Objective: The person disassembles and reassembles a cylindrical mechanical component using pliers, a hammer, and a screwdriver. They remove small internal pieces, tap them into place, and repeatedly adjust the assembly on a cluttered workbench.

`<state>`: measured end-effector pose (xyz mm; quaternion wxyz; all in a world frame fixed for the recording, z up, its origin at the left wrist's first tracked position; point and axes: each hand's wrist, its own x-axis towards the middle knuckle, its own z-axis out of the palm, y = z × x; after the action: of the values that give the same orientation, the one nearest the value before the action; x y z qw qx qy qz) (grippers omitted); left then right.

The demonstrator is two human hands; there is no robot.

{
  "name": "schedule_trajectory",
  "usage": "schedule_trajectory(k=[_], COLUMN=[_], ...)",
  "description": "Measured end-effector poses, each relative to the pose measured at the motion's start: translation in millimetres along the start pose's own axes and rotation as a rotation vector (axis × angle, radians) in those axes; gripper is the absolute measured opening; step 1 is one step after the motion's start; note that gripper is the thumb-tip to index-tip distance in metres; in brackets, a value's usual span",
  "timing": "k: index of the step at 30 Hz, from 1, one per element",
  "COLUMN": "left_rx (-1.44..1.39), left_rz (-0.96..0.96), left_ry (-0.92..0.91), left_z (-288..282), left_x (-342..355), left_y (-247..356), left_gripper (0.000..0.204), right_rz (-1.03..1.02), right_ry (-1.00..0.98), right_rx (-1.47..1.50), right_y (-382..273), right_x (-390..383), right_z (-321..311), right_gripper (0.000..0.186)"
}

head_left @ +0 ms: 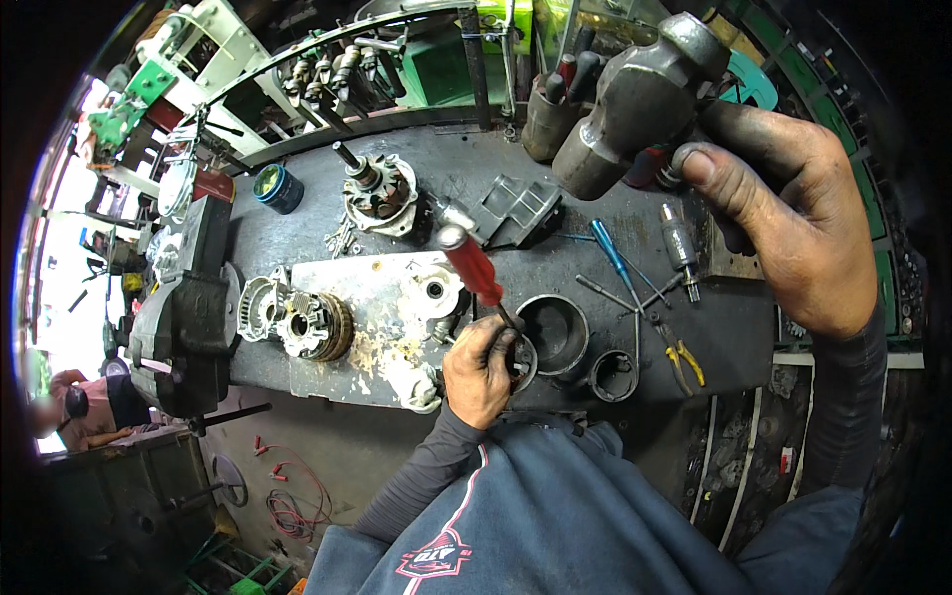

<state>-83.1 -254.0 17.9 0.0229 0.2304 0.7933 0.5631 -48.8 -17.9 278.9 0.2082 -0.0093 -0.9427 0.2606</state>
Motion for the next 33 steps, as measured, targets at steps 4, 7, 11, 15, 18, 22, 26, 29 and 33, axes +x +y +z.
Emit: schedule_trajectory(k=[4, 7, 11, 15, 18, 22, 26, 29, 33], left_rx=[-0.04, -0.03, -0.047, 0.004, 0.011, 0.047, 0.13, 0.143, 0.15], left_rz=[-0.061, -0.078, -0.067, 0.005, 0.029, 0.041, 0.104, 0.108, 0.128], left_ry=[0.001, 0.016, 0.02, 0.001, -0.012, -0.046, -0.063, -0.051, -0.046], left_z=[1, 2, 3, 2, 1, 0, 0, 0, 2], left_x=[1, 0, -1, 1, 3, 6, 8, 6, 6], left_y=[0, 0, -3, -4, 0, 4, 4, 2, 0], left_gripper=[0.015, 0.015, 0.013, 0.016, 0.015, 0.015, 0.018, 0.022, 0.024], right_rz=[-0.016, 0.085, 0.031, 0.042, -0.034, -0.116, -0.036, -0.047, -0.303], right_ry=[0.007, -0.057, -0.01, -0.047, -0.009, -0.042, -0.076, -0.114, -0.199], right_rx=[-0.042, 0.059, 0.053, 0.047, -0.003, 0.018, 0.271, 0.311, -0.084], right_y=[6, 10, 12, 11, 12, 9, 2, -2, -2], right_x=[-11, -12, -12, -13, -11, -3, 15, 28, 41], right_z=[2, 1, 8, 9, 12, 13, 12, 8, 11], right_gripper=[0.031, 0.032, 0.032, 0.032, 0.03, 0.027, 0.027, 0.027, 0.028])
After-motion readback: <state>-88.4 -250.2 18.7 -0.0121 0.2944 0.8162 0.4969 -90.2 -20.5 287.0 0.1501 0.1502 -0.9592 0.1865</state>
